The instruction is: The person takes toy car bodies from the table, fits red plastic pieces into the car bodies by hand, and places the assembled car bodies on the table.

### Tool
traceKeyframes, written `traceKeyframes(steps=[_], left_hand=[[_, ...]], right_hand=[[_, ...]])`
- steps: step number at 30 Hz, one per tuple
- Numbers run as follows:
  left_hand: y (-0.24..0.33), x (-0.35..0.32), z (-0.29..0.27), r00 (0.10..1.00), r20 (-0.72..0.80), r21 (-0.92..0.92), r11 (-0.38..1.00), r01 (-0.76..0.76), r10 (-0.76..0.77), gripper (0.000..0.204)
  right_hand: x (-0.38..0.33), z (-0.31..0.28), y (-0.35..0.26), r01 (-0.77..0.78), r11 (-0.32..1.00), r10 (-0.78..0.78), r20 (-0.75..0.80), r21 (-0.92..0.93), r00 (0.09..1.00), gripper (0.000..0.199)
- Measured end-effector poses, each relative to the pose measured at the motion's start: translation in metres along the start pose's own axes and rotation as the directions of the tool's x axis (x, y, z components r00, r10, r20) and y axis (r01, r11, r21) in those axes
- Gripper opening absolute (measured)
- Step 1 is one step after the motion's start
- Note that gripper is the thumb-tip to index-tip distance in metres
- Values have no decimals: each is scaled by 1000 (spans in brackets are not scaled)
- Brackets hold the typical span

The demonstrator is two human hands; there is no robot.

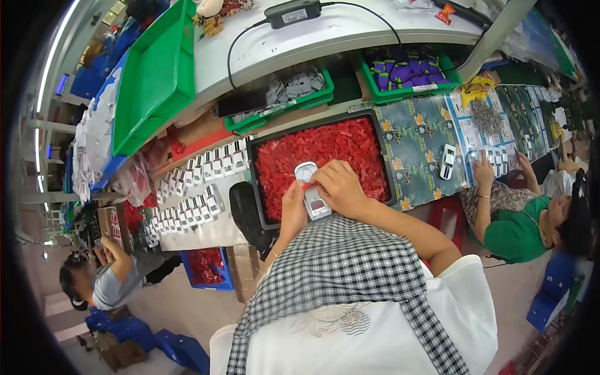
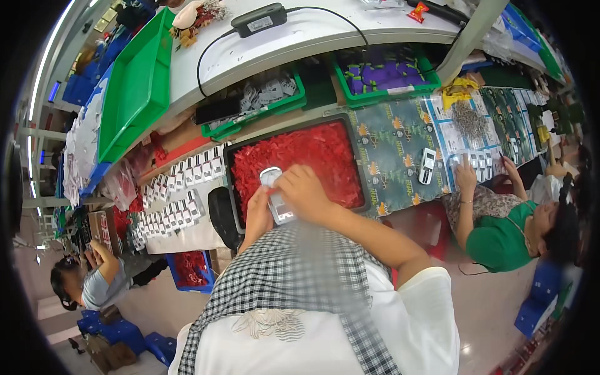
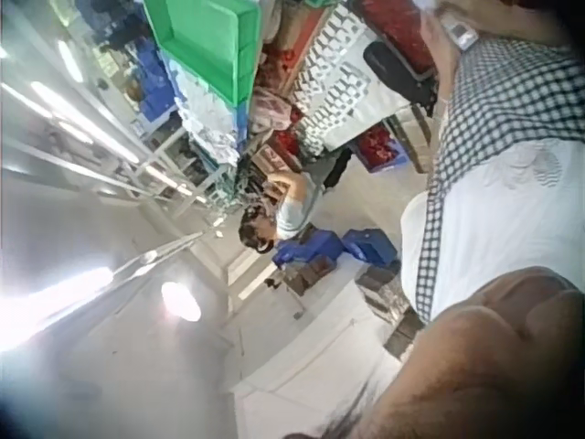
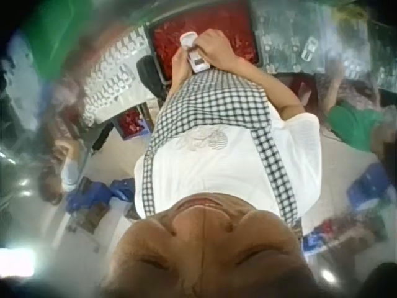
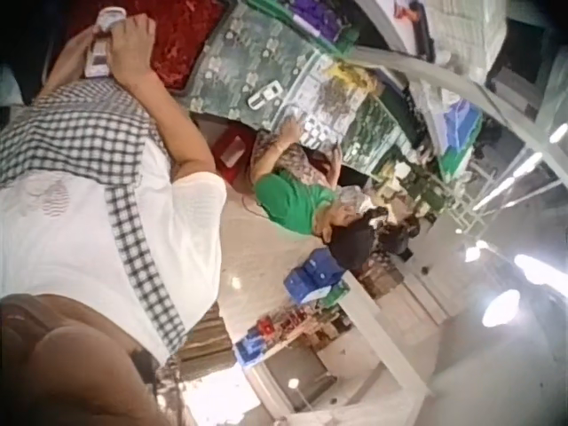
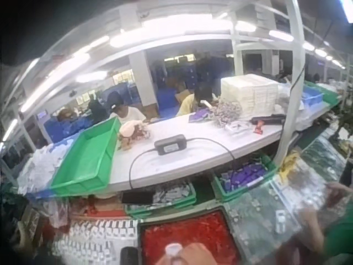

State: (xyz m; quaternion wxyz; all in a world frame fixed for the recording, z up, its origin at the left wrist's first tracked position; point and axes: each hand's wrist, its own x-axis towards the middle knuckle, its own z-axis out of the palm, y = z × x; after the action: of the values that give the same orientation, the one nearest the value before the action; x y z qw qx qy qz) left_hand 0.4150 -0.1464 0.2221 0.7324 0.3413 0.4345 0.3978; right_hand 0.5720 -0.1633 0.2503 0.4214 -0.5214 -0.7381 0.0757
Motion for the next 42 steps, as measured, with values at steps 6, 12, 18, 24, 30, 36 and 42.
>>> traceKeyframes(steps=[6, 12, 18, 24, 30, 36, 42], left_hand=[[-2, -9, -2, 1000, -28, -25, 1000, 5, -5, 28], [1, -10, -2, 999, 22, -132, 991, 37, -35, 30], [-1, -4, -2, 1000, -1, -161, 987, -8, 7, 30], [-4, -1, -2, 998, 12, -141, 988, -56, 58, 32], [-1, 1, 2, 1000, 4, -130, 991, -12, 13, 32], [1, 1, 5, 999, 10, -200, 979, 46, -45, 28], [2, 2, 4, 995, 61, -62, 994, 85, -81, 25]], right_hand=[[-9, -3, -15, -39, 999, 40, 120, -5, 992, 22], [-13, 2, -13, -12, 1000, 15, 106, -25, 994, 25], [-4, 0, -21, -18, 994, 33, 144, -103, 989, 29], [-6, 2, -16, -29, 989, 48, 132, -143, 990, 25], [-9, 10, -8, -41, 990, 53, 88, -133, 995, 14], [-5, 7, -6, -4, 987, 12, 51, -163, 999, 14], [-6, 6, -5, 42, 979, -26, 82, -200, 996, 22]])
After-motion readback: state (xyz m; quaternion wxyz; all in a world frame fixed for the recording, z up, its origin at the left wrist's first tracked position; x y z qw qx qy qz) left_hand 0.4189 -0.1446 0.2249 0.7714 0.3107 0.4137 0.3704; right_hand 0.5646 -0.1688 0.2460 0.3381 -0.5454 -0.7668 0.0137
